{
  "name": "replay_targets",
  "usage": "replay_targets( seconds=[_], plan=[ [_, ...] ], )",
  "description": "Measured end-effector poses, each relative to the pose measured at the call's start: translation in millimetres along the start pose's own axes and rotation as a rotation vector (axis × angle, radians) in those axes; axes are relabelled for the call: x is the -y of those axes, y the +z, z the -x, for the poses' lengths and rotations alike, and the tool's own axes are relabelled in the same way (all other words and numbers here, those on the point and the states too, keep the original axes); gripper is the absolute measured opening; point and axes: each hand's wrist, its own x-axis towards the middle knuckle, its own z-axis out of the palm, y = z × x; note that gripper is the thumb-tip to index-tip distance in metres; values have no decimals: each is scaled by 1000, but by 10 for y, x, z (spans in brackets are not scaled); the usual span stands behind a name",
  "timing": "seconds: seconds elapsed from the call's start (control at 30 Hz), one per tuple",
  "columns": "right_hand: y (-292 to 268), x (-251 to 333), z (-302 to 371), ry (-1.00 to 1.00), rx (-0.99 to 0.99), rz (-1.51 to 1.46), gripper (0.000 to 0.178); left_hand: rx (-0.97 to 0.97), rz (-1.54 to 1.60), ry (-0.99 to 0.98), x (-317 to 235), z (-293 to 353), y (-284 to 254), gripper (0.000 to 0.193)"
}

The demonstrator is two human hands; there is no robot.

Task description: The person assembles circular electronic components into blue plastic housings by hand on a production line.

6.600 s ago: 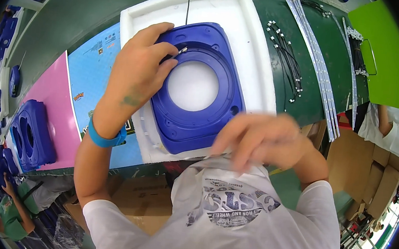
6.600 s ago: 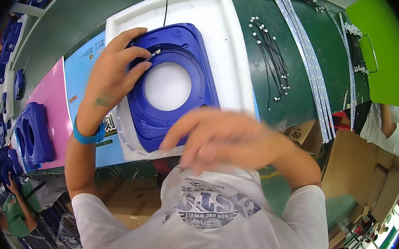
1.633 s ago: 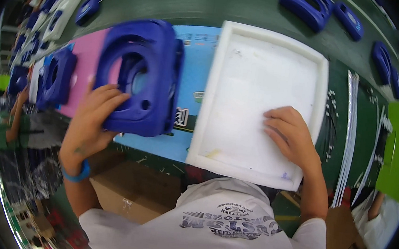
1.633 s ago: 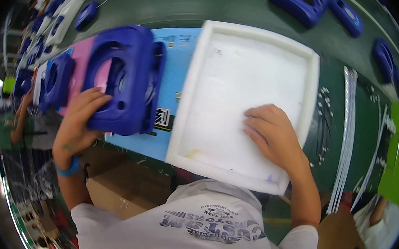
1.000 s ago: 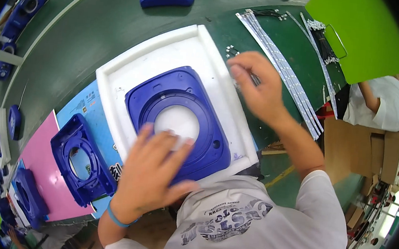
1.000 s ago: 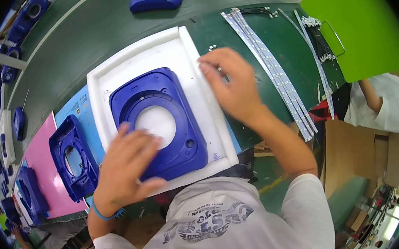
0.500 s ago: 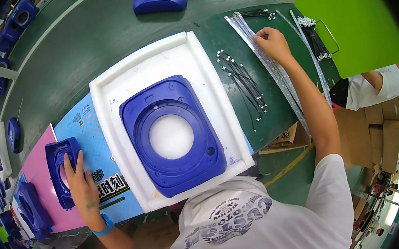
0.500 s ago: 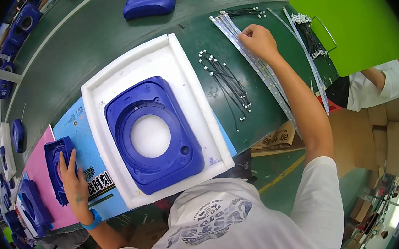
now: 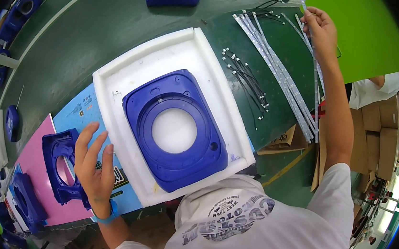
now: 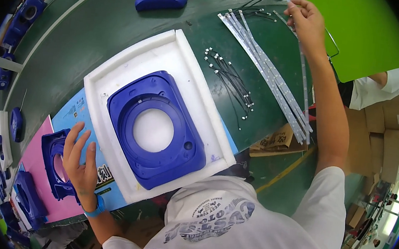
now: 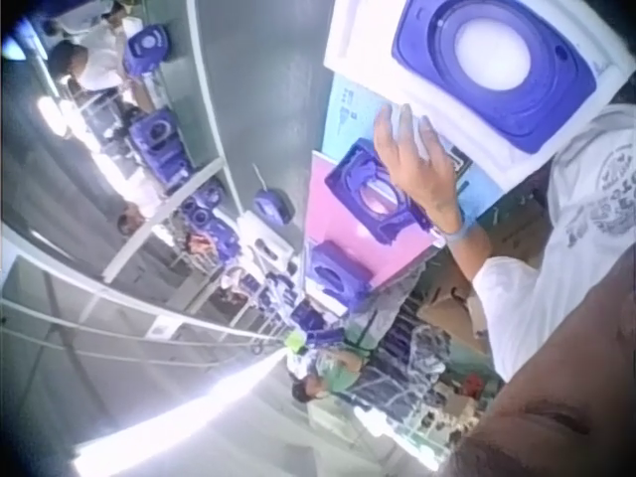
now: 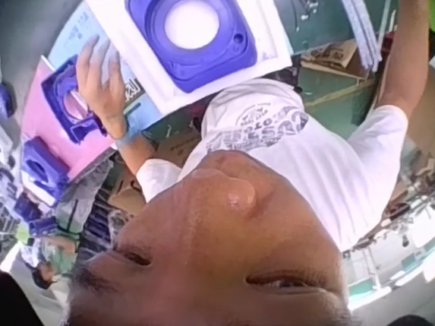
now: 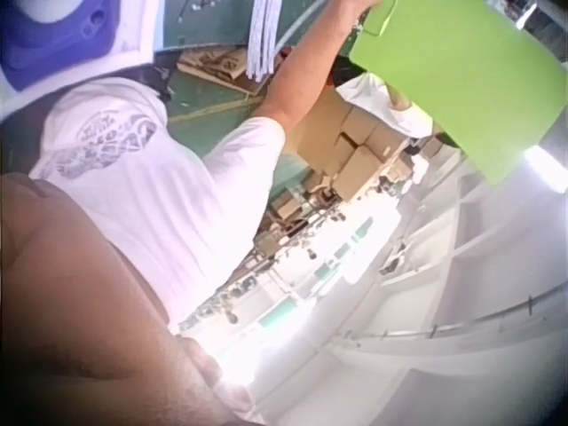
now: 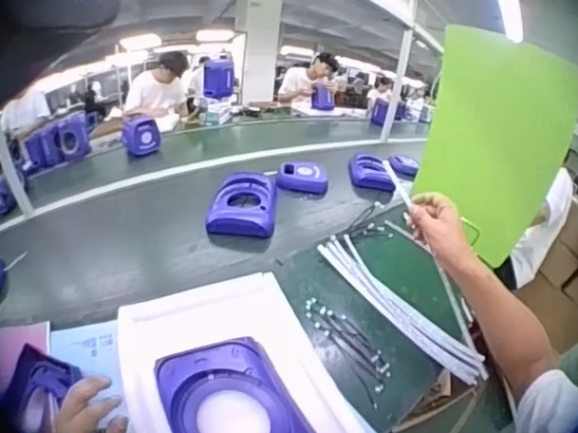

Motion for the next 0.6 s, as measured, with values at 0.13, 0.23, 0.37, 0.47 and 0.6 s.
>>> replay_targets(
  seconds=[0.13, 0.23, 0.37, 0.47, 0.6],
  plan=[
    [-50, -3, 30, 88, 220, 295, 31, 69, 50, 20, 6, 9, 100, 26],
    [-83, -157, 55, 111, 269, 361, 31, 104, 55, 51, -24, 28, 155, 27],
    [0, -110, 131, -49, 51, 339, 29, 82, 65, 35, -11, 98, 189, 26],
    [0, -7, 121, -68, 39, 323, 30, 75, 78, -19, -3, 119, 172, 26],
    [-95, -20, 54, -9, 142, 438, 30, 68, 114, 1, 10, 126, 185, 23]
  ],
)
